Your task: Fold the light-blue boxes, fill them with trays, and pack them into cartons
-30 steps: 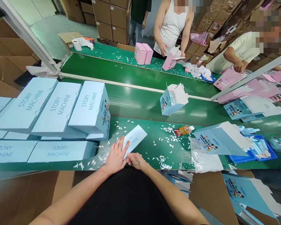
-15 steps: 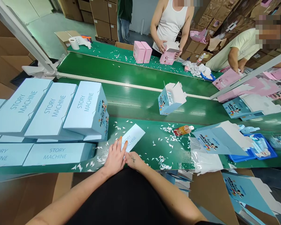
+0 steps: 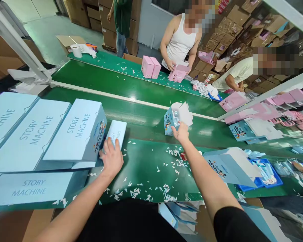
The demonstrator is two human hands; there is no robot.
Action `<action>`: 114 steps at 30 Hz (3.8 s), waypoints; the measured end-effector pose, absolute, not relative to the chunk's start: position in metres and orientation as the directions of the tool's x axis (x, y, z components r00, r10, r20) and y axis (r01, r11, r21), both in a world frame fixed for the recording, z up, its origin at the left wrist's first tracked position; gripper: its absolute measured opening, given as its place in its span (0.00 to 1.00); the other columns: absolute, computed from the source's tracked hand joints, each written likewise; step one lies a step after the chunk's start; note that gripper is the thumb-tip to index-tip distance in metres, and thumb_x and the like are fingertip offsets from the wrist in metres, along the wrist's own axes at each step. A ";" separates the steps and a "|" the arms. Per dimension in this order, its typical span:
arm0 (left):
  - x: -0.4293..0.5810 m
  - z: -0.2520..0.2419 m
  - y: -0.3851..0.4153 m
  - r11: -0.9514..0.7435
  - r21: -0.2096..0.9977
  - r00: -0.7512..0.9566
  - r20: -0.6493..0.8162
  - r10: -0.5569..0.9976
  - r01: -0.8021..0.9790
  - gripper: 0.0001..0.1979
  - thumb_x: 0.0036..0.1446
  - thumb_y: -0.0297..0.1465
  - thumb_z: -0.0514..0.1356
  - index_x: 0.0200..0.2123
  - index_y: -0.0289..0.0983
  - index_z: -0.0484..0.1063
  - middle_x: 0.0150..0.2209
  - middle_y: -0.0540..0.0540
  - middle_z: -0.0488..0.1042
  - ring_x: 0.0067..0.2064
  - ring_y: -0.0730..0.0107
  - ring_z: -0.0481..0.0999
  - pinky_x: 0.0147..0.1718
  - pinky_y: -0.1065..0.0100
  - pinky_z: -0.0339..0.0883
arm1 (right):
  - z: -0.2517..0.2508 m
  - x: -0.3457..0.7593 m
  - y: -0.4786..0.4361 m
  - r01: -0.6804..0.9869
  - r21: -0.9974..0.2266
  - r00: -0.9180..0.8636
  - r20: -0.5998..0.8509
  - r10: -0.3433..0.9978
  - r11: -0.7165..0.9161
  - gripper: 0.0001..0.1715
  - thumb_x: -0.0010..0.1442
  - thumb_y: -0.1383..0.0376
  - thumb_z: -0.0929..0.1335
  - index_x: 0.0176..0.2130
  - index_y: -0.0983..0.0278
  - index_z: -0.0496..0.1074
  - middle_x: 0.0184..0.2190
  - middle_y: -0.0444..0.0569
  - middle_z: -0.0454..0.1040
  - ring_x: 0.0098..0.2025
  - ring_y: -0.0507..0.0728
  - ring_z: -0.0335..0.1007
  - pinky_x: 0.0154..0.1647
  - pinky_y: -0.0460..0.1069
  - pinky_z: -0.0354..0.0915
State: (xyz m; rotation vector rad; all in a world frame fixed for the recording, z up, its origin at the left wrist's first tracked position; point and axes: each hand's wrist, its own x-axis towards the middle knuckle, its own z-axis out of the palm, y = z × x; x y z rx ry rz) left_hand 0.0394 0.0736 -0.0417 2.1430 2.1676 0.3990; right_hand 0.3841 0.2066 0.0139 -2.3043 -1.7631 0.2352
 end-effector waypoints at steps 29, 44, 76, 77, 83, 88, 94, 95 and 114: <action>-0.007 -0.075 -0.062 0.020 0.818 0.321 -0.248 0.914 0.575 0.47 0.61 0.41 0.59 0.71 0.46 0.29 0.73 0.42 0.43 0.72 0.52 0.47 0.68 0.49 0.52 | -0.008 0.312 -0.104 0.743 -0.582 -0.282 0.174 0.943 0.330 0.24 0.66 0.71 0.58 0.54 0.52 0.70 0.62 0.49 0.65 0.69 0.65 0.51 0.62 0.69 0.60; -0.044 -0.044 -0.091 -0.317 0.838 0.460 0.090 0.884 0.445 0.21 0.61 0.32 0.60 0.58 0.45 0.66 0.59 0.42 0.66 0.62 0.55 0.65 0.60 0.54 0.64 | 0.008 0.287 -0.146 0.592 -0.800 -0.094 -0.180 0.979 -0.090 0.39 0.59 0.65 0.68 0.66 0.56 0.53 0.65 0.57 0.58 0.66 0.65 0.57 0.63 0.63 0.62; 0.002 -0.062 -0.058 0.103 0.887 0.054 -0.142 0.988 0.450 0.31 0.53 0.41 0.64 0.55 0.41 0.53 0.58 0.38 0.58 0.57 0.55 0.66 0.47 0.53 0.70 | -0.049 0.265 -0.117 0.554 -0.817 0.249 -0.021 0.968 -0.160 0.35 0.61 0.54 0.69 0.59 0.60 0.52 0.63 0.64 0.54 0.57 0.63 0.66 0.51 0.59 0.68; 0.001 -0.060 -0.057 0.048 0.895 0.097 -0.102 0.990 0.444 0.29 0.55 0.40 0.63 0.55 0.41 0.53 0.60 0.38 0.58 0.59 0.55 0.65 0.50 0.52 0.69 | -0.047 0.265 -0.117 0.537 -0.837 0.210 0.006 0.978 -0.110 0.30 0.63 0.56 0.67 0.59 0.60 0.54 0.63 0.63 0.57 0.59 0.63 0.65 0.52 0.58 0.68; -0.020 -0.047 -0.055 -0.339 0.868 0.461 0.149 0.875 0.362 0.10 0.63 0.30 0.53 0.47 0.40 0.66 0.55 0.41 0.69 0.60 0.58 0.67 0.57 0.50 0.64 | -0.043 0.289 -0.125 0.509 -0.854 -0.031 0.103 0.994 0.104 0.17 0.66 0.68 0.58 0.47 0.60 0.71 0.54 0.55 0.73 0.59 0.61 0.68 0.59 0.61 0.65; -0.053 -0.020 -0.044 -0.570 0.711 0.822 -0.019 0.570 0.412 0.30 0.58 0.22 0.51 0.63 0.43 0.62 0.68 0.43 0.57 0.70 0.55 0.52 0.65 0.49 0.56 | -0.018 0.311 -0.123 0.696 -0.671 -0.349 -0.006 0.937 0.255 0.24 0.65 0.70 0.57 0.53 0.56 0.73 0.61 0.50 0.68 0.67 0.62 0.58 0.65 0.67 0.55; -0.047 -0.005 -0.044 -0.602 0.633 0.809 -0.069 0.584 0.488 0.31 0.60 0.40 0.58 0.65 0.39 0.60 0.70 0.39 0.53 0.71 0.46 0.50 0.63 0.48 0.61 | 0.005 0.283 -0.119 0.896 -0.387 -0.268 -0.081 0.960 0.217 0.29 0.58 0.48 0.72 0.53 0.58 0.71 0.64 0.57 0.64 0.66 0.76 0.52 0.61 0.77 0.45; -0.042 -0.008 -0.046 -0.607 0.613 0.794 -0.056 0.605 0.505 0.30 0.60 0.43 0.58 0.63 0.38 0.62 0.69 0.36 0.55 0.70 0.43 0.51 0.63 0.45 0.60 | 0.003 0.278 -0.121 0.905 -0.366 -0.252 -0.056 0.966 0.215 0.28 0.57 0.47 0.72 0.52 0.58 0.72 0.64 0.57 0.64 0.66 0.76 0.52 0.61 0.76 0.45; -0.032 -0.031 -0.053 -0.656 0.491 0.751 0.006 0.661 0.573 0.26 0.65 0.47 0.52 0.61 0.41 0.65 0.64 0.37 0.64 0.68 0.49 0.58 0.62 0.49 0.59 | 0.002 0.178 -0.100 0.797 -0.378 -0.483 0.071 0.873 0.472 0.12 0.70 0.60 0.64 0.41 0.57 0.76 0.40 0.50 0.76 0.41 0.58 0.65 0.46 0.57 0.54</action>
